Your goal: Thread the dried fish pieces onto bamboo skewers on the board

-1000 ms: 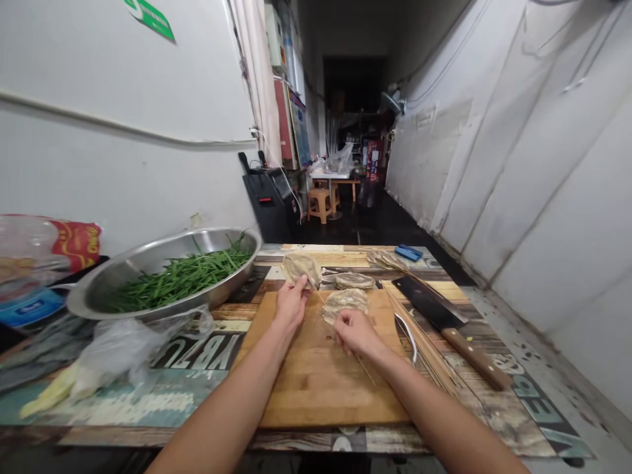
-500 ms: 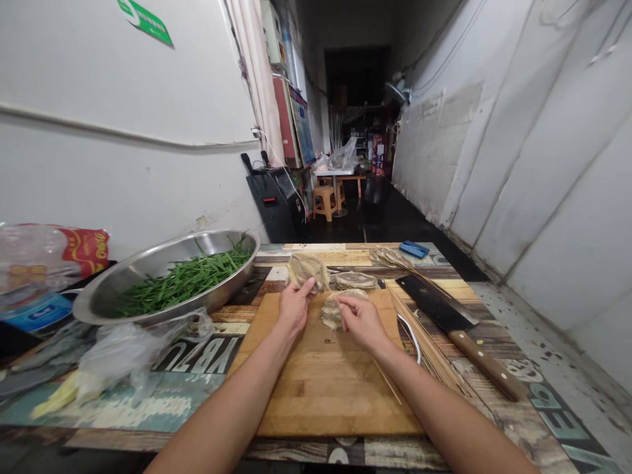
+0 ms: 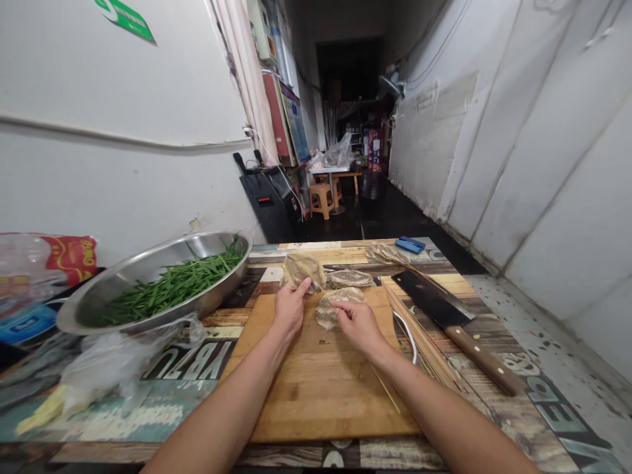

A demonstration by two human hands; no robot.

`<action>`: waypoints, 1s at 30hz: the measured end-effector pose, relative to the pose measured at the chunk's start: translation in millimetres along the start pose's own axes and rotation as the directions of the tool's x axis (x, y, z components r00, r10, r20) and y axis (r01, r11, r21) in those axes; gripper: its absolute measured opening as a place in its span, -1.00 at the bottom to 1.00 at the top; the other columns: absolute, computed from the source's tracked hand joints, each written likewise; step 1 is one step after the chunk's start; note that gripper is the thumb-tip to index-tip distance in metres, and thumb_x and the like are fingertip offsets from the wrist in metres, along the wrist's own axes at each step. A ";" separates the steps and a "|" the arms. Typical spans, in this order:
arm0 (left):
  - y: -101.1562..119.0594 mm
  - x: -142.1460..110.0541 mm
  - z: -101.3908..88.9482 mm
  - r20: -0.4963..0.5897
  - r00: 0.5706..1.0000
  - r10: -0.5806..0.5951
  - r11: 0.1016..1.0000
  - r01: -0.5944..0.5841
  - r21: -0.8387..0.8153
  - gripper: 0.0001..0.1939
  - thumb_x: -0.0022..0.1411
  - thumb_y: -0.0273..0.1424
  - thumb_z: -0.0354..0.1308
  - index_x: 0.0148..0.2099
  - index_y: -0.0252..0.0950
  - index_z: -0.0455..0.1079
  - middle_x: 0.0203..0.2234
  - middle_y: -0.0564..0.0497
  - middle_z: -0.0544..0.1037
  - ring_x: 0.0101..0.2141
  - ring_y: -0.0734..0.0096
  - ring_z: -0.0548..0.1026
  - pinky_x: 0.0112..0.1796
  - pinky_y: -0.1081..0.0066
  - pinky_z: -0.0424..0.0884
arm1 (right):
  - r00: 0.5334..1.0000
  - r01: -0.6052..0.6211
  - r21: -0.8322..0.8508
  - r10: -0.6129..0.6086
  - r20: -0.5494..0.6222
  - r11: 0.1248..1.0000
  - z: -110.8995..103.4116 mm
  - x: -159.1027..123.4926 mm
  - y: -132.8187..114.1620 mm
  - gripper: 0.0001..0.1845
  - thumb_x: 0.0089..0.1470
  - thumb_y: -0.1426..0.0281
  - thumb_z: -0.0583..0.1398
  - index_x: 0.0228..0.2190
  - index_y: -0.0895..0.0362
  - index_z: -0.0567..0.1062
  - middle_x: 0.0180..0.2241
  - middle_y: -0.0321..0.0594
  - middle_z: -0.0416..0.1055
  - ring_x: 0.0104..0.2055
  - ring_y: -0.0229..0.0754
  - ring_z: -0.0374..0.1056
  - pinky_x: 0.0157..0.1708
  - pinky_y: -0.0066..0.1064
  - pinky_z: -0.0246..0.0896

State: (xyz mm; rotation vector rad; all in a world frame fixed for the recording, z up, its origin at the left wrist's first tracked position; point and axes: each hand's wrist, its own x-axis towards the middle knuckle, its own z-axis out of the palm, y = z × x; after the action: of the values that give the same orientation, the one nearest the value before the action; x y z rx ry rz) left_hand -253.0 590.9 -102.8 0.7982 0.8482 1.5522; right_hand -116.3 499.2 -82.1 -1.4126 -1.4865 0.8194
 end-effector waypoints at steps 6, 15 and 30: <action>-3.1 -1.5 -1.5 0.098 0.984 0.146 0.966 -0.163 0.199 -0.65 -0.09 -0.28 0.32 -0.25 -0.40 0.50 -0.32 -0.11 0.59 -0.32 0.35 0.51 -0.19 0.35 0.37 | 0.999 0.045 0.125 -0.045 -0.004 0.991 3.4 -1.3 3.2 -0.73 0.00 0.34 0.09 -0.40 0.18 0.56 -0.47 -0.21 0.50 -0.42 -0.18 0.37 -0.39 -0.37 0.25; -2.7 -7.7 -3.0 0.175 0.960 0.220 0.919 -0.264 0.294 -0.70 -0.01 -0.28 0.26 -0.25 -0.38 0.49 -0.33 -0.08 0.59 -0.31 0.34 0.50 -0.19 0.37 0.37 | 0.960 -0.274 0.515 0.199 0.196 0.813 1.9 -2.5 -0.4 -0.61 -0.12 0.14 0.23 -0.37 0.22 0.46 -0.77 -0.54 -0.07 -0.72 -0.45 -0.24 -0.70 -0.55 -0.37; -0.5 -20.3 14.8 0.025 0.988 -0.155 0.986 0.157 -0.063 -0.56 -0.36 -0.27 0.42 -0.40 -0.38 0.41 -0.54 0.04 0.52 -0.53 0.51 0.42 -0.44 0.49 0.32 | 0.974 0.205 -0.176 -0.218 -0.056 0.963 4.6 0.9 17.2 -0.78 0.08 0.35 0.03 -0.40 0.13 0.46 -0.52 -0.21 0.43 -0.47 -0.20 0.30 -0.42 -0.41 0.14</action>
State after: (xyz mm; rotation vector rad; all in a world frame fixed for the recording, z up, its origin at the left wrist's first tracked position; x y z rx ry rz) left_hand -237.4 572.2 -96.6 0.6826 0.8220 1.4240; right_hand -113.8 502.9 -99.4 -1.3620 -1.6468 0.5119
